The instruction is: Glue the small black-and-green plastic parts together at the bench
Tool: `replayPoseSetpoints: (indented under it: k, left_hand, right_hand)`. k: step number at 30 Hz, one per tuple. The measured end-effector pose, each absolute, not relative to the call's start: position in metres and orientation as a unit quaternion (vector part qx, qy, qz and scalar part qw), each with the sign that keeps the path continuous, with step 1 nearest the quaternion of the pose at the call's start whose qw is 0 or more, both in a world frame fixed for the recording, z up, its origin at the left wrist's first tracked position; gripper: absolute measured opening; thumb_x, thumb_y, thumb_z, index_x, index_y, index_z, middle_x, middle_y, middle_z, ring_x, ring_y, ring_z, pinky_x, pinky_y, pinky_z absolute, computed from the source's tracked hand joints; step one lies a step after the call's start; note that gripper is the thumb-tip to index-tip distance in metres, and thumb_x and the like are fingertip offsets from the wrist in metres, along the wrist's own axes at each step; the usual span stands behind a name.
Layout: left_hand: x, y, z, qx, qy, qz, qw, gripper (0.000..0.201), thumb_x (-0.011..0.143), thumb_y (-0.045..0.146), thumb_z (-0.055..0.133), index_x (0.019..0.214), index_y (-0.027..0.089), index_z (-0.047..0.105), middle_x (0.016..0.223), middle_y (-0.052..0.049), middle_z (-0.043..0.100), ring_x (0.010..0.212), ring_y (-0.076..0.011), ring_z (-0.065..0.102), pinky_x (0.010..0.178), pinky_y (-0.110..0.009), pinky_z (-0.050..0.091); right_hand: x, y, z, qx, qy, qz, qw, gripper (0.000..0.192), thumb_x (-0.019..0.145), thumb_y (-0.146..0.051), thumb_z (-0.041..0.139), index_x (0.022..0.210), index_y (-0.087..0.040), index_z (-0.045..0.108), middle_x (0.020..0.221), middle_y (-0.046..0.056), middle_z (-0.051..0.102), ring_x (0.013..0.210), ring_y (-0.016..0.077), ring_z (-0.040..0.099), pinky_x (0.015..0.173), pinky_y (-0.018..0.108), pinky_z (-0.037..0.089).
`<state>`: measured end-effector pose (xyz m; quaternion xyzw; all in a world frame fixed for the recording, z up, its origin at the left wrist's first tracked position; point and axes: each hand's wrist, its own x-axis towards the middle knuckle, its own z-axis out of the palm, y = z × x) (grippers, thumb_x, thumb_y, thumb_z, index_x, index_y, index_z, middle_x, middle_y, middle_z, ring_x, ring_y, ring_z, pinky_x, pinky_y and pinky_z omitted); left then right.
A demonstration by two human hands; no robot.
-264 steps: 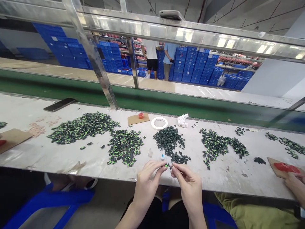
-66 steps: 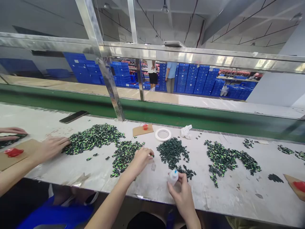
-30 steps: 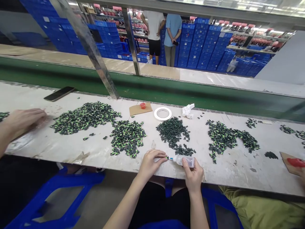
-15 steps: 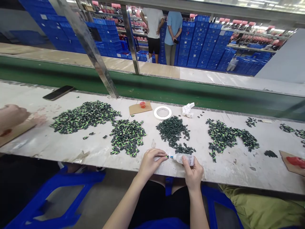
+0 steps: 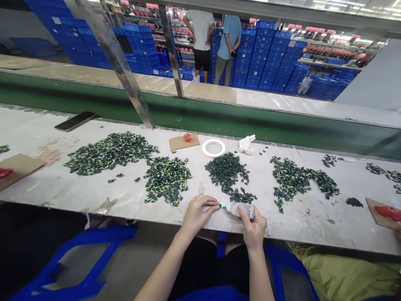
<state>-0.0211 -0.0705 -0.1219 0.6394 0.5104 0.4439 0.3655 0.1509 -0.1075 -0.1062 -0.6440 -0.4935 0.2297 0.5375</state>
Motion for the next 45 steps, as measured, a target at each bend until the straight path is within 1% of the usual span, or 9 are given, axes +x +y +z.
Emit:
replayPoseSetpoints:
  k: [4, 10, 15, 19, 26, 29, 33, 39, 45]
  left_hand:
    - [-0.021, -0.07, -0.122, 0.64, 0.511, 0.446, 0.363, 0.008, 0.073, 0.025, 0.074, 0.078, 0.019, 0.071, 0.081, -0.006, 0.076, 0.075, -0.0221, 0.074, 0.075, -0.035, 0.059]
    - [-0.024, -0.073, -0.121, 0.656, 0.512, 0.445, 0.331, 0.006, 0.075, 0.025, 0.072, 0.078, 0.02, 0.071, 0.081, -0.005, 0.076, 0.075, -0.0211, 0.072, 0.077, -0.036, 0.057]
    - [-0.039, -0.084, -0.118, 0.678, 0.546, 0.424, 0.25, 0.004, 0.078, 0.025, 0.068, 0.079, 0.024, 0.071, 0.08, -0.003, 0.075, 0.079, -0.0213, 0.069, 0.08, -0.037, 0.053]
    - [-0.05, -0.09, -0.119, 0.683, 0.546, 0.413, 0.253, 0.008, 0.079, 0.028, 0.066, 0.082, 0.024, 0.072, 0.084, -0.004, 0.074, 0.082, -0.0225, 0.068, 0.08, -0.037, 0.053]
    - [-0.05, -0.093, -0.135, 0.685, 0.538, 0.446, 0.207, 0.014, 0.081, 0.032, 0.065, 0.091, 0.027, 0.073, 0.091, -0.005, 0.073, 0.099, -0.0262, 0.061, 0.087, -0.041, 0.052]
    - [-0.05, -0.092, -0.142, 0.69, 0.536, 0.449, 0.189, 0.013, 0.081, 0.033, 0.063, 0.083, 0.027, 0.074, 0.092, -0.005, 0.071, 0.096, -0.0262, 0.059, 0.087, -0.043, 0.051]
    - [-0.049, -0.09, -0.142, 0.691, 0.535, 0.446, 0.194, 0.013, 0.081, 0.034, 0.063, 0.078, 0.027, 0.074, 0.089, -0.005, 0.072, 0.095, -0.0267, 0.059, 0.085, -0.045, 0.051]
    - [-0.049, -0.096, -0.134, 0.651, 0.552, 0.465, 0.235, 0.017, 0.082, 0.037, 0.061, 0.08, 0.026, 0.073, 0.088, -0.005, 0.073, 0.096, -0.026, 0.064, 0.083, -0.041, 0.054]
    - [-0.034, -0.117, -0.11, 0.614, 0.554, 0.504, 0.25, 0.016, 0.084, 0.034, 0.062, 0.085, 0.022, 0.072, 0.084, -0.004, 0.074, 0.081, -0.0211, 0.07, 0.075, -0.031, 0.059]
  right_hand:
    - [0.152, -0.107, -0.106, -0.642, -0.48, 0.236, 0.549, 0.039, 0.079, -0.051, 0.063, 0.061, -0.018, 0.055, 0.05, -0.004, 0.046, 0.049, 0.0109, 0.041, 0.047, 0.023, 0.036]
    - [0.156, -0.107, -0.105, -0.607, -0.439, 0.247, 0.615, 0.03, 0.075, -0.046, 0.067, 0.076, -0.016, 0.061, 0.065, 0.002, 0.063, 0.058, 0.0171, 0.058, 0.052, 0.026, 0.046]
    - [0.135, -0.103, -0.1, -0.577, -0.484, 0.273, 0.599, 0.032, 0.069, -0.034, 0.075, 0.091, -0.02, 0.056, 0.088, 0.008, 0.072, 0.082, 0.0229, 0.069, 0.076, 0.036, 0.054]
    - [0.111, -0.09, -0.106, -0.552, -0.55, 0.311, 0.544, 0.041, 0.07, -0.035, 0.076, 0.103, -0.022, 0.056, 0.101, 0.01, 0.073, 0.097, 0.0252, 0.068, 0.087, 0.041, 0.054]
    - [0.118, -0.093, -0.115, -0.588, -0.606, 0.199, 0.498, 0.053, 0.075, -0.04, 0.073, 0.123, -0.022, 0.059, 0.109, 0.012, 0.063, 0.108, 0.0273, 0.06, 0.089, 0.042, 0.053]
    - [0.153, -0.097, -0.111, -0.644, -0.576, 0.114, 0.49, 0.032, 0.09, -0.039, 0.054, 0.115, -0.024, 0.066, 0.105, 0.012, 0.066, 0.106, 0.0282, 0.052, 0.088, 0.048, 0.049]
    - [0.203, -0.082, -0.109, -0.663, -0.588, 0.002, 0.464, 0.032, 0.094, -0.038, 0.045, 0.103, -0.025, 0.073, 0.097, 0.012, 0.068, 0.095, 0.0298, 0.047, 0.086, 0.051, 0.043]
    - [0.228, -0.061, -0.113, -0.628, -0.673, 0.052, 0.387, 0.03, 0.089, -0.04, 0.054, 0.073, -0.027, 0.075, 0.075, 0.01, 0.066, 0.079, 0.027, 0.05, 0.072, 0.042, 0.045]
    - [0.223, -0.082, -0.095, -0.667, -0.595, 0.119, 0.432, 0.039, 0.084, -0.055, 0.054, 0.069, -0.023, 0.069, 0.073, 0.009, 0.068, 0.075, 0.0264, 0.057, 0.069, 0.041, 0.047]
